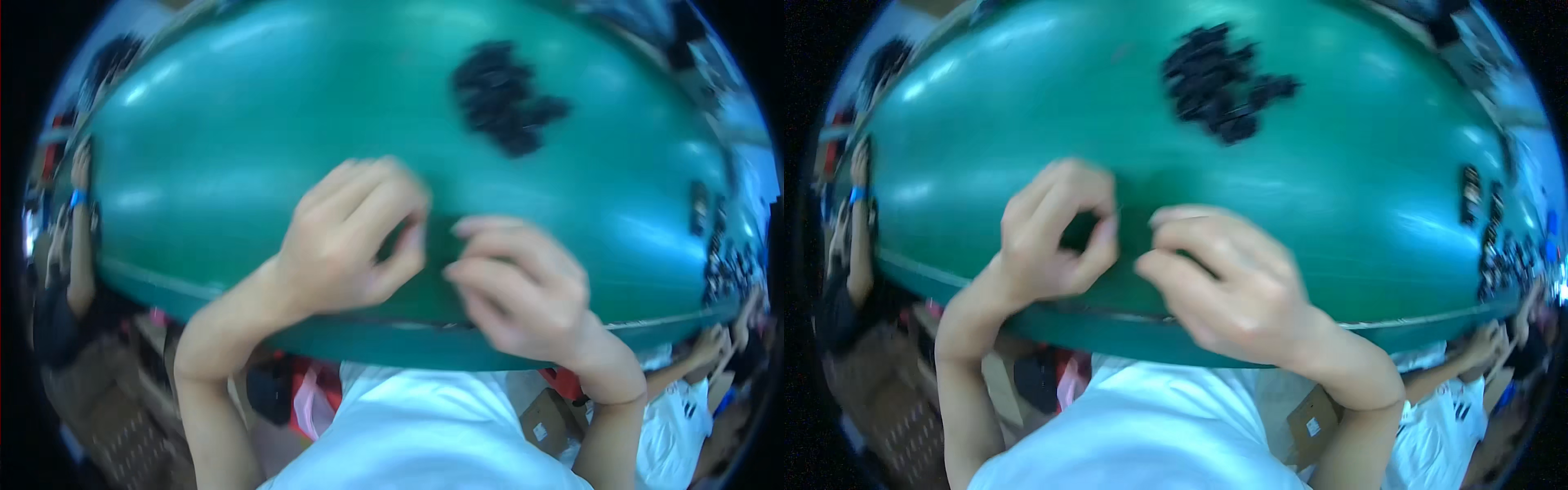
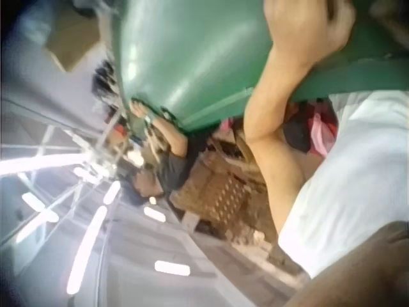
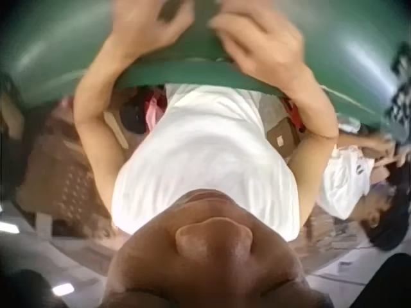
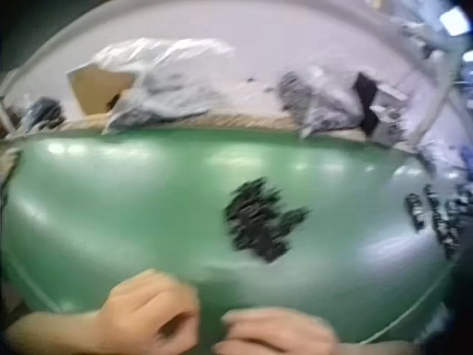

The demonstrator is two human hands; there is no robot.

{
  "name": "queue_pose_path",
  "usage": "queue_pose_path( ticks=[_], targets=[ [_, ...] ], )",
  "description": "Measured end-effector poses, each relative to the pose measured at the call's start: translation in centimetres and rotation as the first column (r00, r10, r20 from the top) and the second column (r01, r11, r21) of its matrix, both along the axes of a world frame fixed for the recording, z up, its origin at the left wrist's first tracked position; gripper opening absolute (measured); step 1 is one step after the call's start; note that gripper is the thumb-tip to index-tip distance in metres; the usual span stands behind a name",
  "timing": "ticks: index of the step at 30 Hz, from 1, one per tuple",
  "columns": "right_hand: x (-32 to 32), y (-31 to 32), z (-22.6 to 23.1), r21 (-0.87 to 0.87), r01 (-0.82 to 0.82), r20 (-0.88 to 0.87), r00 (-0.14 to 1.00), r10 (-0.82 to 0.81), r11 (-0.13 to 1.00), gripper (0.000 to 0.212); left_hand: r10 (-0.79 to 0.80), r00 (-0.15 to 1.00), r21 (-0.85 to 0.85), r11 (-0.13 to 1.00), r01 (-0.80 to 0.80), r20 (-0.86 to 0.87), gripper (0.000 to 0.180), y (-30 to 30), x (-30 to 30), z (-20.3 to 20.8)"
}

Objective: Assembling small electronic devices by placing internal components into plastic housings on a production line

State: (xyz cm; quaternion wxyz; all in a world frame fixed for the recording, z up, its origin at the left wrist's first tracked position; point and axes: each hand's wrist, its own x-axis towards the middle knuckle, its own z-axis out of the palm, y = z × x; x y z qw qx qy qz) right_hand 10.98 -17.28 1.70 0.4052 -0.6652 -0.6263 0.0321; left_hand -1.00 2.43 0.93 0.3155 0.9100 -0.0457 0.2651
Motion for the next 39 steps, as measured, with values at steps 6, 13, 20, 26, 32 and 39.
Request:
queue_pose_path(
  ticks=[6, 13, 20, 26, 32, 39],
  targets=[
    [1.0, -0.2, -1.5, 0.057, 0.086, -0.245, 0.967, -0.069, 0.995, 0.024, -0.022, 0.992, -0.066, 0.998, 0.014, -0.126, 0.023, -1.8, -0.1, 0.0],
    [4.7, -1.4, -1.2, 0.001, 0.071, -0.546, 0.836, -0.059, 0.997, 0.022, -0.140, 0.974, -0.018, 0.990, 0.139, -0.178, 0.026, -3.1, 1.8, 0.5],
    [6.0, -0.1, -1.7, 0.032, -0.073, -0.965, 0.256, 0.049, 0.997, 0.020, -0.114, 0.969, 0.014, 0.993, 0.120, -0.218, 0.018, -2.2, 1.2, 1.1],
    [5.6, -1.5, -1.5, 0.119, -0.087, -0.993, -0.022, 0.118, 0.989, 0.025, -0.155, 0.979, -0.026, 0.988, 0.153, -0.132, 0.023, -3.0, 0.9, 0.7],
    [4.2, -1.4, -0.2, 0.084, -0.125, -0.994, -0.086, 0.074, 0.989, 0.030, -0.137, 0.990, -0.051, 0.990, 0.135, -0.025, 0.027, -3.4, 1.1, 0.7],
    [3.7, -0.8, 0.1, 0.120, -0.230, -0.993, -0.016, 0.119, 0.966, 0.038, -0.177, 0.984, -0.142, 0.974, 0.175, 0.002, 0.025, -2.7, 0.9, -0.4]
  ],
)
